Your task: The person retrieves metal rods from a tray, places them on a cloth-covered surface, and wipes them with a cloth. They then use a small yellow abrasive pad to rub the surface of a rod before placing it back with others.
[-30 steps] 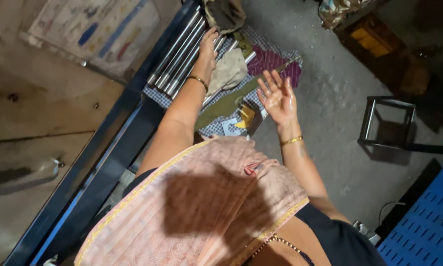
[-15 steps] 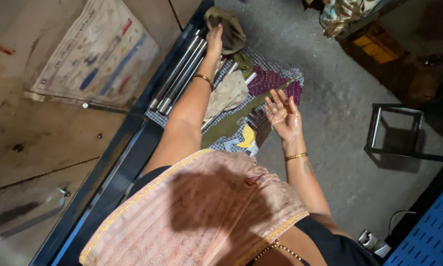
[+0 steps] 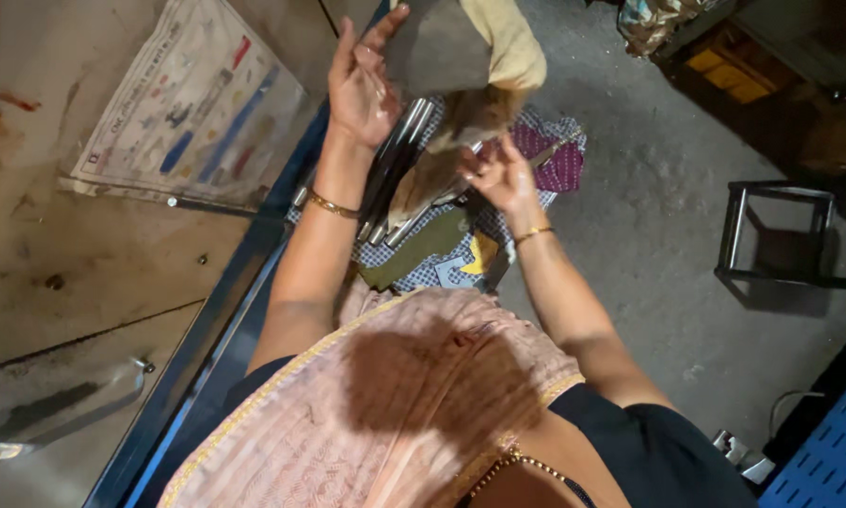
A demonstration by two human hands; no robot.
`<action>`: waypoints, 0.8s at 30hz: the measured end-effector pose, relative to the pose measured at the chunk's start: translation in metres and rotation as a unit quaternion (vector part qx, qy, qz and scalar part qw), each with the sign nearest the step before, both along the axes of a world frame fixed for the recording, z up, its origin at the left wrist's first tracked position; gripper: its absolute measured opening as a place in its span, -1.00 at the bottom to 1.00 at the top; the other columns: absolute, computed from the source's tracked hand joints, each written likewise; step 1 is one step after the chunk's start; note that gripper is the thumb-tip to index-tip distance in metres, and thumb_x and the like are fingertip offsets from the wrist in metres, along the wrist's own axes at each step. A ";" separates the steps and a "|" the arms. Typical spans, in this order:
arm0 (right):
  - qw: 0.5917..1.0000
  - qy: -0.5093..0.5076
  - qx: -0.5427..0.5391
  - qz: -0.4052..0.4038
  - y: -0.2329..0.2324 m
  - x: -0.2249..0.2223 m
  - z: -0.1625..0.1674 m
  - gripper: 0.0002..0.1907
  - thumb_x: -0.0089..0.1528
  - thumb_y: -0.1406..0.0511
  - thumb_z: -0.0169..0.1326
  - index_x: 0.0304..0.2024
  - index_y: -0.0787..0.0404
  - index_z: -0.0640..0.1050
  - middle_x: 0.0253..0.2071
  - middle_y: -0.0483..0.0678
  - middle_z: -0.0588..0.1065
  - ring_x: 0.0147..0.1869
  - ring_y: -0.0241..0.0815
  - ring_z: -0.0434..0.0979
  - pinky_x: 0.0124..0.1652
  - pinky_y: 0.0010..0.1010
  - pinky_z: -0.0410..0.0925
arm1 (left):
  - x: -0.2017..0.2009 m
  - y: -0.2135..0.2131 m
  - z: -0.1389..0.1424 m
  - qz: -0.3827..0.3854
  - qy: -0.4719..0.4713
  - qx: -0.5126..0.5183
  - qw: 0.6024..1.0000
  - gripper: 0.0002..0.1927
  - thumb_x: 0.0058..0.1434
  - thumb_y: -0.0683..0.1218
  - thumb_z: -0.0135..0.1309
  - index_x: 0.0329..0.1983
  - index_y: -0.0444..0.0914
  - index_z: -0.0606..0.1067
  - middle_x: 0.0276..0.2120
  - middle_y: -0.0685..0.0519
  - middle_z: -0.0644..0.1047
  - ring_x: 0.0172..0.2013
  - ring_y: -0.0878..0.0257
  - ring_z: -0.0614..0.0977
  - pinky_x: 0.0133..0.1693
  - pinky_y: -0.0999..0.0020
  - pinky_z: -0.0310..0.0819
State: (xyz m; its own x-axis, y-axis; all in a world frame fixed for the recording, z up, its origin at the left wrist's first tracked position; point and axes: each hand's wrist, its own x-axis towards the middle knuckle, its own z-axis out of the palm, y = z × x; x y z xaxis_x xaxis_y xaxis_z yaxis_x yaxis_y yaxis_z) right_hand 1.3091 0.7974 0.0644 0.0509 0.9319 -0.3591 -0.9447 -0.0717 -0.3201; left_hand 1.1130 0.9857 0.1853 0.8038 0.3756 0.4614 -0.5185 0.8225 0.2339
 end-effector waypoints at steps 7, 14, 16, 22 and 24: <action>0.991 0.106 0.060 -0.049 0.010 -0.011 0.032 -0.12 0.17 -0.25 -0.04 0.28 0.22 0.44 0.28 0.09 0.46 0.34 0.20 0.46 0.35 0.16 0.27 | -0.023 -0.048 -0.052 0.218 0.393 0.079 0.890 -0.45 0.38 0.24 -0.04 0.13 -0.28 0.53 0.15 0.04 0.56 0.13 0.17 0.62 0.14 0.17 0.55; 0.991 -0.114 0.026 -0.059 0.008 0.021 0.028 -0.48 0.37 0.12 0.14 0.31 0.19 0.42 0.27 0.07 0.45 0.31 0.08 0.49 0.30 0.06 0.40 | -0.054 -0.073 -0.069 0.097 0.475 0.511 0.710 -0.60 0.35 0.11 0.11 -0.02 -0.31 0.62 -0.05 0.00 0.67 -0.04 0.22 0.64 0.09 0.31 0.47; 0.988 -0.118 0.034 -0.089 0.002 0.029 0.032 -0.49 0.25 0.19 0.12 0.24 0.14 0.40 0.21 0.08 0.48 0.26 0.12 0.54 0.22 0.10 0.48 | -0.059 -0.071 -0.065 0.141 0.528 0.522 0.655 -0.59 0.35 0.11 0.12 0.01 -0.32 0.62 -0.04 0.00 0.66 -0.02 0.23 0.65 0.10 0.32 0.48; 0.909 -0.337 0.239 0.043 -0.011 -0.019 0.068 -0.44 0.46 0.06 0.06 0.38 0.24 0.36 0.35 0.15 0.36 0.44 0.15 0.34 0.43 0.15 0.15 | -0.019 -0.076 -0.049 0.358 0.470 0.226 0.775 -0.15 0.41 0.47 -0.34 0.51 -0.18 0.29 0.54 -0.08 0.18 0.49 0.17 0.17 0.40 0.07 0.11; 0.700 -0.673 0.240 0.009 -0.004 -0.058 0.072 -0.28 0.46 -0.13 -0.21 0.53 0.11 0.21 0.56 0.17 0.00 0.65 0.22 -0.07 0.54 0.26 -0.19 | 0.024 -0.107 -0.054 0.209 0.483 -0.016 0.850 -0.09 0.23 0.52 -0.53 0.60 0.08 -0.03 0.54 0.01 -0.04 0.46 0.04 0.08 0.41 -0.04 0.08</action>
State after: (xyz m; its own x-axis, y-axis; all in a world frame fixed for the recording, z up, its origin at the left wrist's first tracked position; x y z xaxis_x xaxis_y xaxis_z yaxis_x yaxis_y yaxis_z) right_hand 1.2512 0.7936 0.1361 0.0283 0.9339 0.3564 0.2356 0.3402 -0.9104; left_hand 1.1373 0.8792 0.1311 0.5957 0.7214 -0.3530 -0.3458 0.6271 0.6980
